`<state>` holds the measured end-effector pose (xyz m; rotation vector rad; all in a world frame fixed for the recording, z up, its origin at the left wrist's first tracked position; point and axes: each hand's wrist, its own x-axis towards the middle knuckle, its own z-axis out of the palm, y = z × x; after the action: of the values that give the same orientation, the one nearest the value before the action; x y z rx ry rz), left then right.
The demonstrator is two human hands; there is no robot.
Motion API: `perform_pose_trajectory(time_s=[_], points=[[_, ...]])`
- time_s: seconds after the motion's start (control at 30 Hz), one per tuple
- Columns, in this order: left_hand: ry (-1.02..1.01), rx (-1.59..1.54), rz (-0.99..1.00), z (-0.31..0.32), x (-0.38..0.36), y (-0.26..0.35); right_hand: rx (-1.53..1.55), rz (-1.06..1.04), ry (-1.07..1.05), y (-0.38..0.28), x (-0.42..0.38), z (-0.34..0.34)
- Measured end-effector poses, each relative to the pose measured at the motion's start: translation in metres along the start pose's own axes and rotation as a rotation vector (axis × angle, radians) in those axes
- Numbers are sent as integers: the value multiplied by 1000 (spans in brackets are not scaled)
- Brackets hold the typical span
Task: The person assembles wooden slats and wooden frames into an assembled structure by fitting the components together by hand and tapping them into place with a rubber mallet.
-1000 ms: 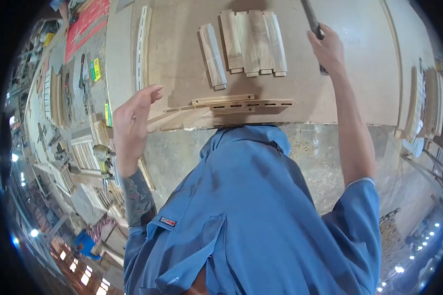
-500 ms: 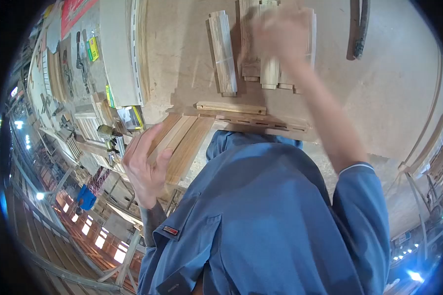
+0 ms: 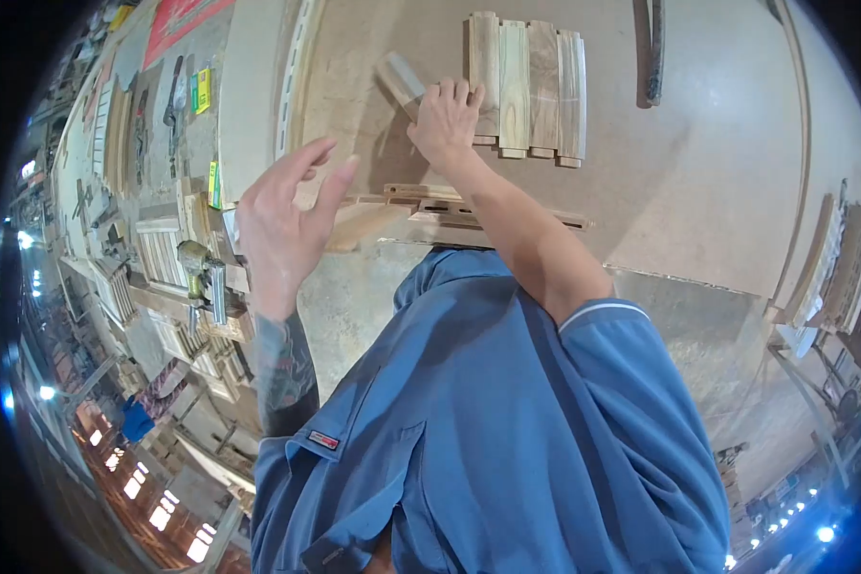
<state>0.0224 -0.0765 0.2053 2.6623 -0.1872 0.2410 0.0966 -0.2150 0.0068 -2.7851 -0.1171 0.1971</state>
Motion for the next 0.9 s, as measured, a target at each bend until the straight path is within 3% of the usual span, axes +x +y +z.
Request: perform_pose_trajectory(time_s=[0.03, 0.1, 0.13, 0.2, 0.23, 0.3, 0.33, 0.4, 0.47, 0.57, 0.67, 0.73, 0.9], points=[[27, -1, 1, -2, -4, 1, -9, -17, 19, -2, 3, -4], [-23, 29, -38, -7, -8, 4, 301, 152, -215, 0, 7, -16], [-5, 24, -40, -8, -11, 1, 290, 140, -205, 0, 1, -29], [26, 27, 3, -4, -15, -6, 786, 98, 117, 11, -18, -60], [34, 16, -4, -3, -17, -6, 772, 92, 115, 19, -33, -73], [-13, 55, -52, -5, -14, -5, 1106, 36, -1, 37, -58, -97], [-9, 47, -54, -5, -14, -7, 1097, 34, -1, 47, -70, -92], [-6, 55, -27, -2, -11, -10, 1248, -44, -263, 59, -96, -79], [0, 46, -15, 2, -9, -15, 1219, 9, -301, 55, -112, -74], [-4, 44, -18, 1, -11, -12, 1022, -137, -231, 56, -124, -53], [-10, 34, -18, -2, -14, -12, 1012, -96, -201, 52, -126, -46], [-17, 20, -12, -1, -16, -13, 838, -113, -167, 42, -134, -54], [-7, -22, -16, -5, -19, -11, 570, -239, 14, 18, -154, -57]])
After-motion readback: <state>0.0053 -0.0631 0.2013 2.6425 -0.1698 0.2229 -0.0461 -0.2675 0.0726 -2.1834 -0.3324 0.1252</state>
